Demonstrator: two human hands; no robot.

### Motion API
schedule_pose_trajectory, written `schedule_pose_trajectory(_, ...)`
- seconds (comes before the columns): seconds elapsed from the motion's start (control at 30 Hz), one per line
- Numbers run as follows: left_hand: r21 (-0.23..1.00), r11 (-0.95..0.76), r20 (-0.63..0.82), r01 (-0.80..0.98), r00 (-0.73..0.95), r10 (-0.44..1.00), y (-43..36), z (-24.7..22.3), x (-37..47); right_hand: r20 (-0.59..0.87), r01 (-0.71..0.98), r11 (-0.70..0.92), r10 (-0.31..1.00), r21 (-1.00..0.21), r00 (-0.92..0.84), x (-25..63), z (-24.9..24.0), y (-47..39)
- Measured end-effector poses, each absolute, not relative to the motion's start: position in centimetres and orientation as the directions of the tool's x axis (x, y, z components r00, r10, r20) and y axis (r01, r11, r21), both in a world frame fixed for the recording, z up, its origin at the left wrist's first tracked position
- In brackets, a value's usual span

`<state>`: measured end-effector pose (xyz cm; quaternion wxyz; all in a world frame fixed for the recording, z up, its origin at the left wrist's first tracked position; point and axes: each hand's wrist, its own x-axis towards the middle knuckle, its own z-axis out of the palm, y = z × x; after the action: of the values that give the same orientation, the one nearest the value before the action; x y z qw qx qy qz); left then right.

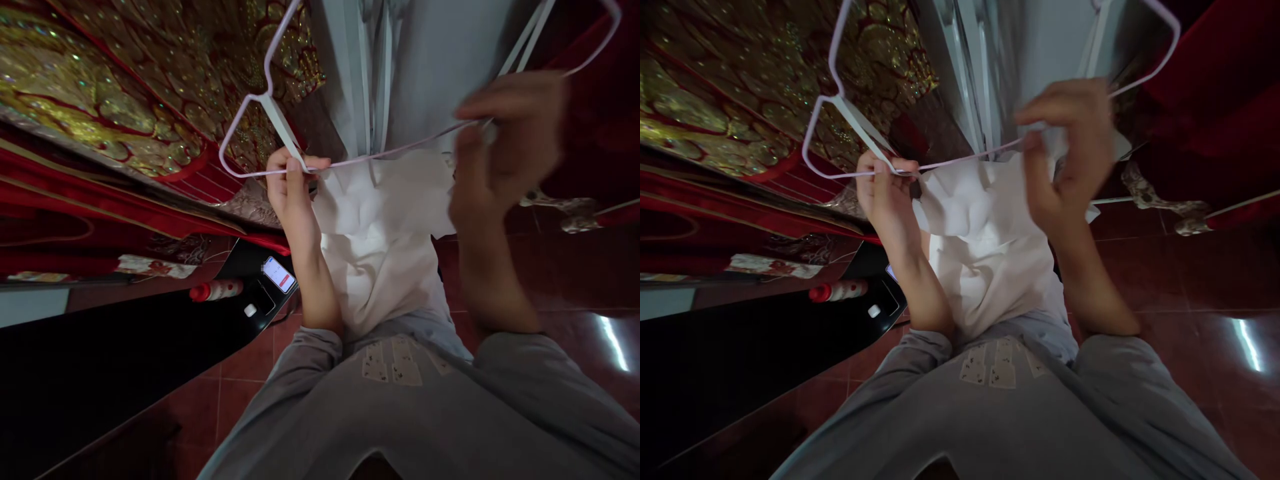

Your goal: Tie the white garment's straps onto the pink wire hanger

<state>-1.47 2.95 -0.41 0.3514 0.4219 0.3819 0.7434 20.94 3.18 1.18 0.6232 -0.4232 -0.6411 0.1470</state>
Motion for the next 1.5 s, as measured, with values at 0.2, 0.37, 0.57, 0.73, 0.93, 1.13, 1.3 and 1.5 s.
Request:
schedule_pose_trajectory(0.2, 0.888, -0.44, 0.355, -0.138, -0.404, 0.843, 2.2, -0.5, -1.2, 0.685, 0.61, 0.578, 0.725, -0.542, -0.078, 18.2, -2.1, 3.4)
schedule_pose_trajectory(0.37, 0.86, -0.494, 0.396, -0.13, -0.443, 0.804, 0.9, -2.2, -1.0, 0.726, 0.623, 0.56, 0.687, -0.546, 0.019, 17.3, -3.1, 3.0)
schedule_pose_trajectory(0.57, 0.86, -0.509, 0.462, 0.039, -0.483, 0.744, -0.9, -1.4, -1.5, 0.719, 0.635, 0.544, 0.694, -0.549, 0.027, 16.6, -2.9, 2.7)
schedule_pose_trajectory(0.73, 0.891, -0.453, 0.414, -0.017, -0.375, 0.829, -2.0, 2.0, -1.2, 0.762, 0.598, 0.609, 0.648, -0.522, 0.005, 17.3, -3.4, 3.0)
schedule_pose_trajectory(0.93, 0.864, -0.404, 0.326, -0.3, -0.276, 0.904, 0.1, 6.7, -3.4, 0.749, 0.598, 0.601, 0.662, -0.53, -0.001, 17.3, -3.7, 3.1)
schedule_pose_trajectory(1.13, 0.833, -0.491, 0.317, -0.256, -0.507, 0.802, 0.7, 6.2, -6.6, 0.688, 0.591, 0.562, 0.726, -0.578, -0.017, 16.9, -3.4, 2.9)
schedule_pose_trajectory(1.3, 0.762, -0.644, 0.55, 0.067, -0.592, 0.589, 0.3, -0.7, -6.7, 0.665, 0.648, 0.527, 0.745, -0.55, -0.042, 17.0, -2.9, 2.6)
schedule_pose_trajectory(1.5, 0.833, -0.552, 0.447, 0.042, -0.64, 0.625, 0.2, -1.8, -2.5, 0.705, 0.641, 0.565, 0.707, -0.52, -0.051, 17.0, -3.1, 2.2)
